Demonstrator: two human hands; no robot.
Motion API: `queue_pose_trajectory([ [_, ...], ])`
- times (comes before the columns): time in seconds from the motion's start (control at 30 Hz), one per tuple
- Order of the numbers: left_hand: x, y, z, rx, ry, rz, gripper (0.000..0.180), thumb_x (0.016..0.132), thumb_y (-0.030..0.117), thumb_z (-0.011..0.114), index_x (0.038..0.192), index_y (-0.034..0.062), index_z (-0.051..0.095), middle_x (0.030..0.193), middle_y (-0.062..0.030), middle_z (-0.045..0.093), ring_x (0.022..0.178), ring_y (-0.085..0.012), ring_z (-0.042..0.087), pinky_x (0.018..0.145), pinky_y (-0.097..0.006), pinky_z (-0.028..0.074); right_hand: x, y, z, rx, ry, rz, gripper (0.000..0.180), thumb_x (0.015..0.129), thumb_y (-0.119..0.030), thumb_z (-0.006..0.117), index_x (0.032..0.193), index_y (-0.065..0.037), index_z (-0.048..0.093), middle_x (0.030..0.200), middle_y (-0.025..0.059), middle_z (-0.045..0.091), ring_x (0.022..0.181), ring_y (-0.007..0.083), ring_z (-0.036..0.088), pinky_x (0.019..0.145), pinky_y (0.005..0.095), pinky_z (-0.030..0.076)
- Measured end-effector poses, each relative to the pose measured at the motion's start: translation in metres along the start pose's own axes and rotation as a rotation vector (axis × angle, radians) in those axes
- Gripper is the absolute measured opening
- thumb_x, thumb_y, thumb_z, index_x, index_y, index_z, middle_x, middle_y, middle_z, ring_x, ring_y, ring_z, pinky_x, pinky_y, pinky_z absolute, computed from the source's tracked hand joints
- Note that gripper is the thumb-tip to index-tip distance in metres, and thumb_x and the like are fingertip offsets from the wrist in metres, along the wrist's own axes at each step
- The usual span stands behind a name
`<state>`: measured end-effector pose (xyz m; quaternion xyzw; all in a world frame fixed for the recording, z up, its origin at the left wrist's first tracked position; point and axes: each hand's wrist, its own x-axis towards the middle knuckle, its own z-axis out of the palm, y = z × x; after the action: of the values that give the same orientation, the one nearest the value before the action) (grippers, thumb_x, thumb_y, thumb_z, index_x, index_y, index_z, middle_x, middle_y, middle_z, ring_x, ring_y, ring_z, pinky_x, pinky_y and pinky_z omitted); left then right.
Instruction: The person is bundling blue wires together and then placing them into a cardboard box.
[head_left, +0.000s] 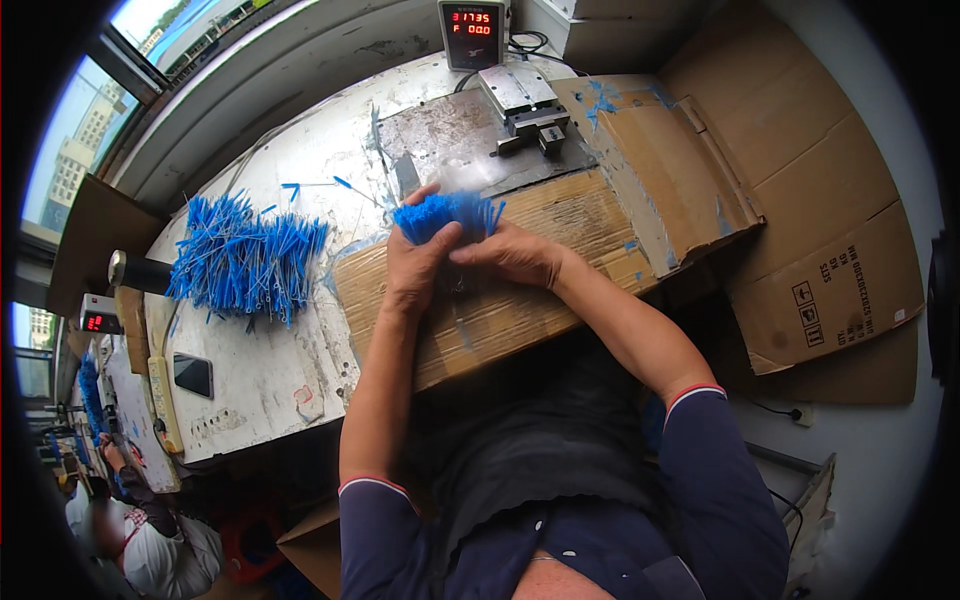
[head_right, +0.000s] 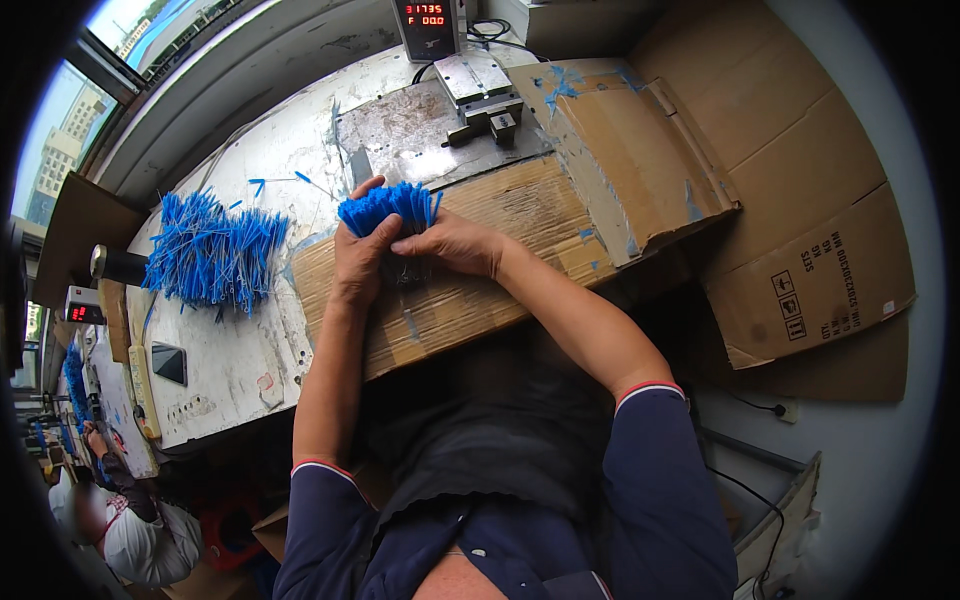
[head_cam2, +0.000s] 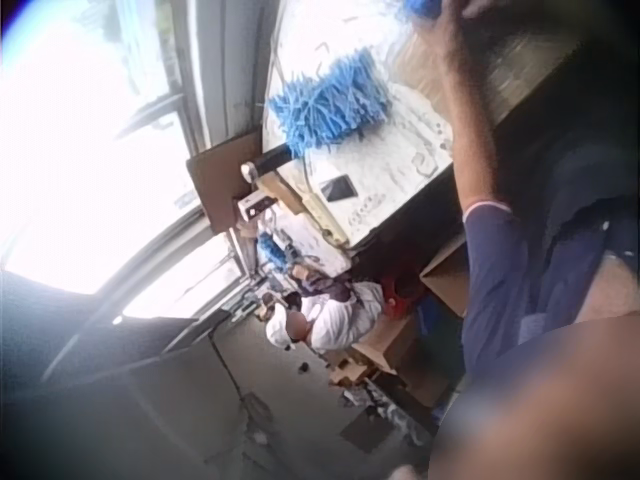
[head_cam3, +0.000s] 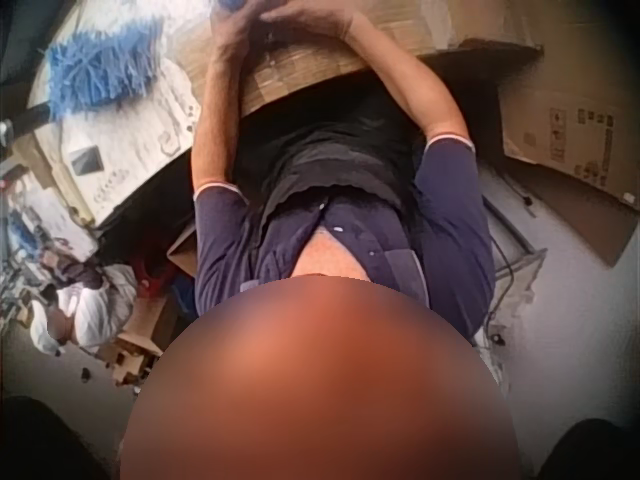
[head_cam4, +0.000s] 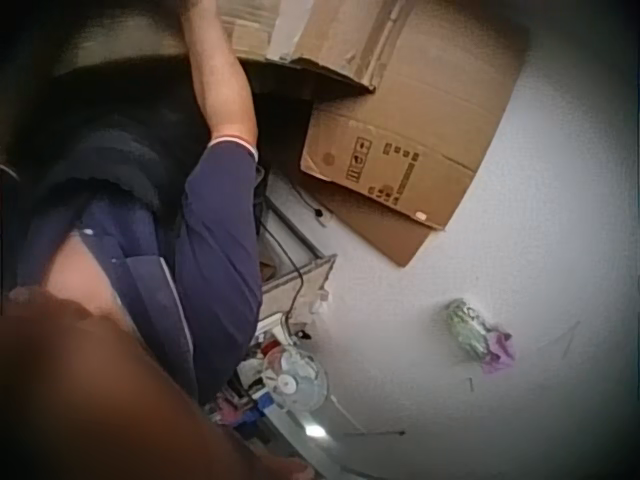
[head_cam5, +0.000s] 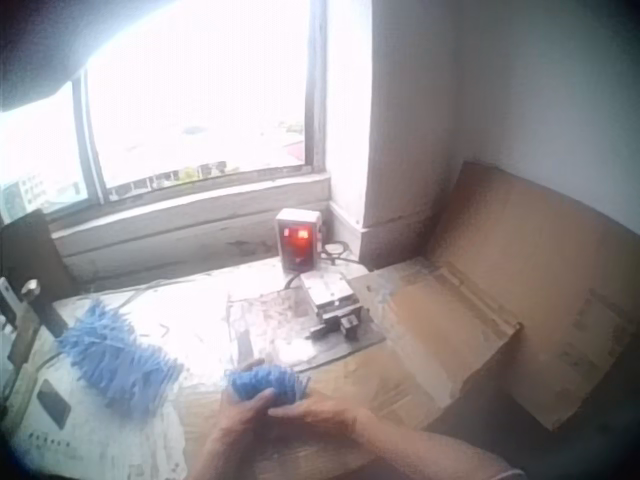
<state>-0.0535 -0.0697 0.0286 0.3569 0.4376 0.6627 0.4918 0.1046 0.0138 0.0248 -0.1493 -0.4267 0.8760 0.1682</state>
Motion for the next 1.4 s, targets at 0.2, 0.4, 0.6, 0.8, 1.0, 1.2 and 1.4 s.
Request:
queue_pose_trajectory([
  [0.2,-0.003,0.011,0.010,0.006,-0.159,0.029,0.082,0.085,0.009,0.083,0.153,0.0041,0.037,0.131,-0.0110,0.065,0.117,-0.0185,0.063,0.106,-0.033,0.048,-0.004,-0.003,0.017,-0.326,0.090,-0.066,0.070,0.073,-0.003,0.088,0.135,-0.007,0.056,0.122,0.0035,0.065,0.113,0.0152,0.062,0.101,0.0311,0.050],
  [0.4,-0.012,0.034,0.012,0.109,-0.312,0.104,0.095,0.078,0.008,0.087,0.156,0.0066,0.033,0.145,-0.0156,0.057,0.129,-0.0223,0.057,0.113,-0.037,0.043,-0.002,0.000,0.019,-0.576,0.072,-0.418,0.036,0.081,-0.005,0.081,0.114,-0.008,0.068,0.111,0.0005,0.070,0.105,0.0103,0.063,0.095,0.0312,0.053],
  [0.6,-0.013,0.031,0.002,0.674,-0.380,0.166,0.055,0.089,0.010,0.078,0.140,0.0052,0.058,0.138,-0.0070,0.064,0.125,-0.0156,0.059,0.109,-0.033,0.046,0.012,0.019,0.008,-0.720,0.001,-0.538,0.023,0.087,-0.003,0.073,0.109,-0.009,0.071,0.110,0.0024,0.072,0.104,0.0093,0.064,0.093,0.0291,0.052],
  [0.8,-0.015,0.027,0.003,0.377,-0.328,0.048,0.048,0.089,0.011,0.078,0.134,0.0041,0.063,0.135,-0.0060,0.065,0.120,-0.0153,0.062,0.108,-0.033,0.046,0.008,0.019,0.005,-0.639,-0.038,-0.359,0.022,0.091,-0.003,0.071,0.113,-0.008,0.070,0.113,0.0026,0.071,0.108,0.0118,0.063,0.095,0.0302,0.052],
  [1.0,-0.019,0.024,0.009,0.452,-0.201,0.079,0.040,0.091,0.016,0.077,0.129,0.0078,0.068,0.130,-0.0054,0.068,0.119,-0.0139,0.061,0.106,-0.031,0.047,-0.002,0.000,0.016,-0.493,-0.014,-0.198,0.036,0.087,-0.008,0.077,0.122,-0.009,0.067,0.118,0.0033,0.069,0.110,0.0127,0.063,0.095,0.0317,0.053],
  [1.2,-0.024,0.021,-0.011,0.226,-0.010,0.095,0.026,0.096,0.016,0.073,0.120,0.0072,0.070,0.111,-0.0057,0.072,0.098,-0.0109,0.065,0.087,-0.029,0.053,-0.019,-0.021,0.021,-0.296,-0.097,-0.113,0.058,0.090,-0.022,0.064,0.142,-0.002,0.052,0.139,0.0112,0.058,0.134,0.0230,0.051,0.115,0.0408,0.037],
  [1.4,-0.029,0.023,-0.013,0.159,-0.078,0.121,0.019,0.096,0.002,0.064,0.115,0.0045,0.066,0.082,-0.0030,0.064,0.074,-0.0144,0.065,0.067,-0.030,0.057,0.001,-0.038,0.037,-0.418,0.187,-0.490,0.058,0.102,-0.038,0.054,0.139,0.006,0.050,0.140,0.0192,0.057,0.134,0.0282,0.052,0.114,0.0444,0.040],
])
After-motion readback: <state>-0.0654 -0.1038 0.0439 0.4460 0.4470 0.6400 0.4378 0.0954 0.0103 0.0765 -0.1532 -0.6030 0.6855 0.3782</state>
